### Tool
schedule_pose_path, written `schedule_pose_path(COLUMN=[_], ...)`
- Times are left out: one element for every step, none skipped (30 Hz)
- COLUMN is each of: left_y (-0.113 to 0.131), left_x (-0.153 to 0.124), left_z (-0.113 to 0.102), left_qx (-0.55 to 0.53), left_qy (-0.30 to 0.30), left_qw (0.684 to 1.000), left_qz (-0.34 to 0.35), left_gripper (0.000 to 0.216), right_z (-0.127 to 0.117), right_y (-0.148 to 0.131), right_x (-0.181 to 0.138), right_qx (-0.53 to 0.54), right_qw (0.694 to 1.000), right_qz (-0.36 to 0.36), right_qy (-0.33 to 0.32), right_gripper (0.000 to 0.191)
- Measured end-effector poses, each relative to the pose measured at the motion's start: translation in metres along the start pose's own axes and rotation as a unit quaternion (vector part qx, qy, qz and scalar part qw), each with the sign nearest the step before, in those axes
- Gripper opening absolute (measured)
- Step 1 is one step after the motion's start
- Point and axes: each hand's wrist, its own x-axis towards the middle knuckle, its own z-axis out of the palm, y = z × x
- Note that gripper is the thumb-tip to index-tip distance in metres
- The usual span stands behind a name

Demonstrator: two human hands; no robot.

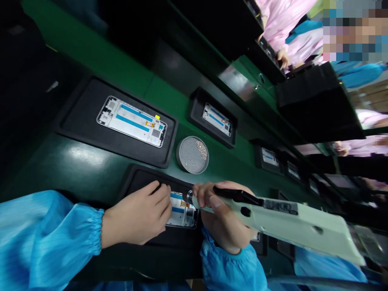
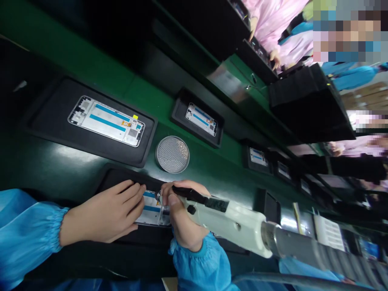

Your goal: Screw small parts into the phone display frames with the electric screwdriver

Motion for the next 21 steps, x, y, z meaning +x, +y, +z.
schedule_pose_path(left_y=[0.0001,0.0002,0.0002,0.0001,0.0001,0.0000,-0.0001,-0.0001,-0.0001,-0.0001,-0.0001,0.0000,0.0000,0.0000,0.0001,0.0001,0.0002,0.0003,0.0006,0.0011,0.0017], left_x=[0.0000,0.0000,0.0001,0.0002,0.0002,0.0003,0.0002,0.0001,0.0000,-0.0002,-0.0004,-0.0006,-0.0006,-0.0006,-0.0004,-0.0001,0.0005,0.0013,0.0023,0.0035,0.0048], left_z=[0.0001,0.0002,0.0002,0.0002,0.0002,0.0002,0.0002,0.0003,0.0004,0.0006,0.0008,0.0009,0.0010,0.0008,0.0006,0.0001,-0.0004,-0.0010,-0.0015,-0.0020,-0.0023], left_qx=[-0.001,-0.001,0.001,0.004,0.007,0.009,0.011,0.012,0.012,0.012,0.012,0.012,0.012,0.013,0.013,0.012,0.010,0.006,0.001,-0.007,-0.016], left_qy=[0.001,0.000,-0.002,-0.003,-0.005,-0.006,-0.006,-0.006,-0.008,-0.009,-0.011,-0.011,-0.011,-0.011,-0.010,-0.010,-0.011,-0.013,-0.015,-0.017,-0.018], left_qw=[1.000,1.000,1.000,1.000,1.000,1.000,1.000,1.000,1.000,1.000,1.000,1.000,1.000,1.000,1.000,1.000,1.000,1.000,1.000,1.000,0.999], left_qz=[0.000,0.001,0.001,0.002,0.003,0.004,0.003,0.003,0.003,0.003,0.002,0.003,0.004,0.005,0.005,0.005,0.003,-0.001,-0.007,-0.014,-0.021], left_gripper=[0.048,0.048,0.048,0.048,0.047,0.047,0.047,0.046,0.046,0.046,0.046,0.046,0.046,0.046,0.046,0.046,0.046,0.045,0.044,0.044,0.044], right_z=[0.0000,0.0000,-0.0002,-0.0005,-0.0009,-0.0013,-0.0016,-0.0019,-0.0019,-0.0018,-0.0015,-0.0010,-0.0004,0.0002,0.0007,0.0012,0.0016,0.0018,0.0019,0.0018,0.0016], right_y=[-0.0002,-0.0004,-0.0004,-0.0004,-0.0002,0.0000,0.0003,0.0005,0.0007,0.0009,0.0010,0.0012,0.0013,0.0014,0.0015,0.0017,0.0018,0.0020,0.0021,0.0021,0.0020], right_x=[0.0000,0.0000,-0.0001,-0.0003,-0.0005,-0.0008,-0.0010,-0.0011,-0.0012,-0.0012,-0.0011,-0.0010,-0.0009,-0.0008,-0.0008,-0.0009,-0.0010,-0.0011,-0.0013,-0.0014,-0.0015], right_qx=[-0.003,-0.004,-0.004,-0.004,-0.004,-0.005,-0.005,-0.006,-0.006,-0.007,-0.006,-0.006,-0.006,-0.005,-0.005,-0.004,-0.002,-0.001,0.000,0.002,0.004], right_qw=[1.000,1.000,1.000,1.000,1.000,1.000,1.000,1.000,1.000,1.000,1.000,1.000,1.000,1.000,1.000,1.000,1.000,1.000,1.000,1.000,1.000], right_qz=[0.000,0.001,0.001,0.000,-0.003,-0.005,-0.006,-0.007,-0.007,-0.006,-0.005,-0.004,-0.004,-0.004,-0.005,-0.006,-0.006,-0.004,-0.002,-0.001,0.002], right_qy=[-0.001,-0.002,-0.003,-0.004,-0.004,-0.004,-0.004,-0.003,-0.002,-0.001,0.001,0.001,0.001,0.002,0.001,0.001,0.000,-0.001,-0.001,-0.003,-0.003], right_gripper=[0.025,0.025,0.025,0.025,0.024,0.024,0.024,0.024,0.024,0.024,0.024,0.024,0.023,0.021,0.020,0.019,0.017,0.017,0.017,0.017,0.017])
